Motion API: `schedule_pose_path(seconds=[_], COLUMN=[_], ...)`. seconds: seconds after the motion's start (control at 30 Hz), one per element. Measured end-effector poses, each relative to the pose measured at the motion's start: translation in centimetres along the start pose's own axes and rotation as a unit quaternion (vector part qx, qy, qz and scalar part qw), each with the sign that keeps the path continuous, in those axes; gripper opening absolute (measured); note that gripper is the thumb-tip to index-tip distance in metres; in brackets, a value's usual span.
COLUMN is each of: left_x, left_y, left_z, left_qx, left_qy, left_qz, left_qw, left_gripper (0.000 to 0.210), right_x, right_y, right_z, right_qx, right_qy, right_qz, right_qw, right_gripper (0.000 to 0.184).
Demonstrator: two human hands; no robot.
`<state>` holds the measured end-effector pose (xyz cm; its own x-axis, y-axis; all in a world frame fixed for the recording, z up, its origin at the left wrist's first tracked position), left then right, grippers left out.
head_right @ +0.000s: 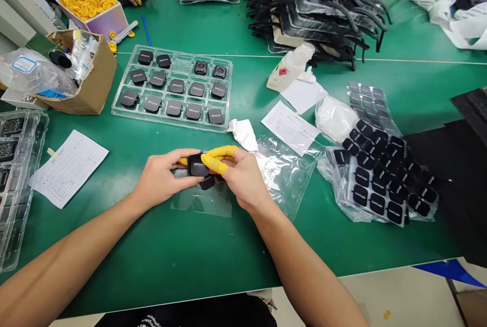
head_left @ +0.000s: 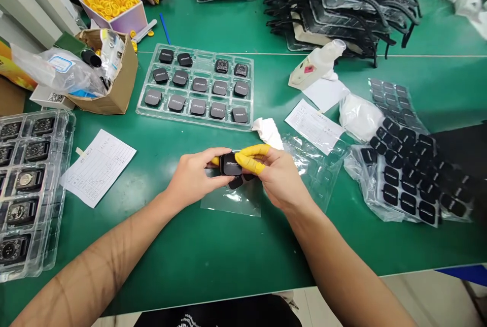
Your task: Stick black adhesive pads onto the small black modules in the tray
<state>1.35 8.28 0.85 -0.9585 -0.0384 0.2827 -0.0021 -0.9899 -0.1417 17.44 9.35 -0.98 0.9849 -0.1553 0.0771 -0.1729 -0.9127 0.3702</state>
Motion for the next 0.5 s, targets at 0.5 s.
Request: schedule_pose_path(seconds=[0.5], left_x=[-0.11], left_y=[0.05], left_z=[0.18], left_qx=[-0.020], left_qy=[-0.023], left_qz=[-0.010], left_qw=[0.999], left_gripper=[0.047], right_x=[0.20], right_y=[-0.16], right_z=[0.31], right_qx=[-0.014], right_qy=[0.006], right_qz=[0.000], right_qw=[1.000], right_gripper=[0.046])
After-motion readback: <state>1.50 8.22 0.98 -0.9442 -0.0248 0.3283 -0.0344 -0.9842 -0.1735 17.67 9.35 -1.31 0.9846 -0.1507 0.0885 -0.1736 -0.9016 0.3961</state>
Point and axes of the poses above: each hand's wrist, its own y-axis away from the middle knuckle, its own x-axis out of the back of the hand, z = x × y, the point moved 9 cm from there along -y, towards the middle knuckle, and after that the axes turned 13 degrees about z, right-handed, at the moved point
